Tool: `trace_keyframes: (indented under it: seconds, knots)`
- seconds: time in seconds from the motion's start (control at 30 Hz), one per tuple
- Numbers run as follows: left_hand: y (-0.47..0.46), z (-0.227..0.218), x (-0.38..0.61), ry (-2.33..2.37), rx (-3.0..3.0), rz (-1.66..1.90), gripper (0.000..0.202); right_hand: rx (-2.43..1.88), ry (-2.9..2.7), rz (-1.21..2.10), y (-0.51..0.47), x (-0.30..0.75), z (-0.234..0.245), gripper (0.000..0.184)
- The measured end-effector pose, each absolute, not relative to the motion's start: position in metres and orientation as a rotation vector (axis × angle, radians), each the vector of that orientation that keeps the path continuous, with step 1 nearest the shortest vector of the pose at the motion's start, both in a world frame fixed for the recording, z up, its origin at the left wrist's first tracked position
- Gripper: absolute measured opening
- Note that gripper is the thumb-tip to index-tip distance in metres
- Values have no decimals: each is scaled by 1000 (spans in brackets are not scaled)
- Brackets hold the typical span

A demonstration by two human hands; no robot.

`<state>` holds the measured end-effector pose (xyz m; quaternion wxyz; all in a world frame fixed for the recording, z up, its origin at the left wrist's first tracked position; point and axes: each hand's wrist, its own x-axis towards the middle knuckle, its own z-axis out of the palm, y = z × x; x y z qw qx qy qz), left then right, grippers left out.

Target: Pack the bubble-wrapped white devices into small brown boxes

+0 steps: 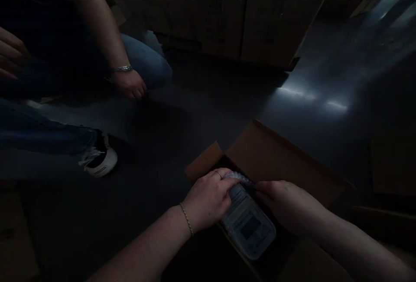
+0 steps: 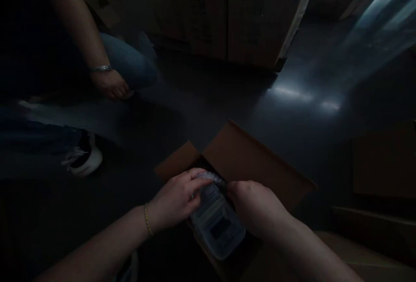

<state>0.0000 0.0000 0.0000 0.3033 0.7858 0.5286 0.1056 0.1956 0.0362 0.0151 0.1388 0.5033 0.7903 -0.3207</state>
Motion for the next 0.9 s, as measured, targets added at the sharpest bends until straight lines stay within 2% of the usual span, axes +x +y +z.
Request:
trace_keyframes:
  seconds: [0.2, 0.53, 0.77, 0.9]
  knots:
    - [-4, -2, -1, 1382, 2115, 273, 36, 1341, 2337, -1077, 40, 198, 10, 23]
    - [-2, -6, 11, 1409, 2339, 422, 17, 1232, 2633, -602, 18, 204, 8, 13]
    - [3, -3, 10, 1326, 2390, 392, 15, 1202, 2681, -508, 15, 204, 9, 17]
    - [12, -2, 14, 1241, 2535, 333, 11, 1345, 2687, -547, 1, 207, 17, 16]
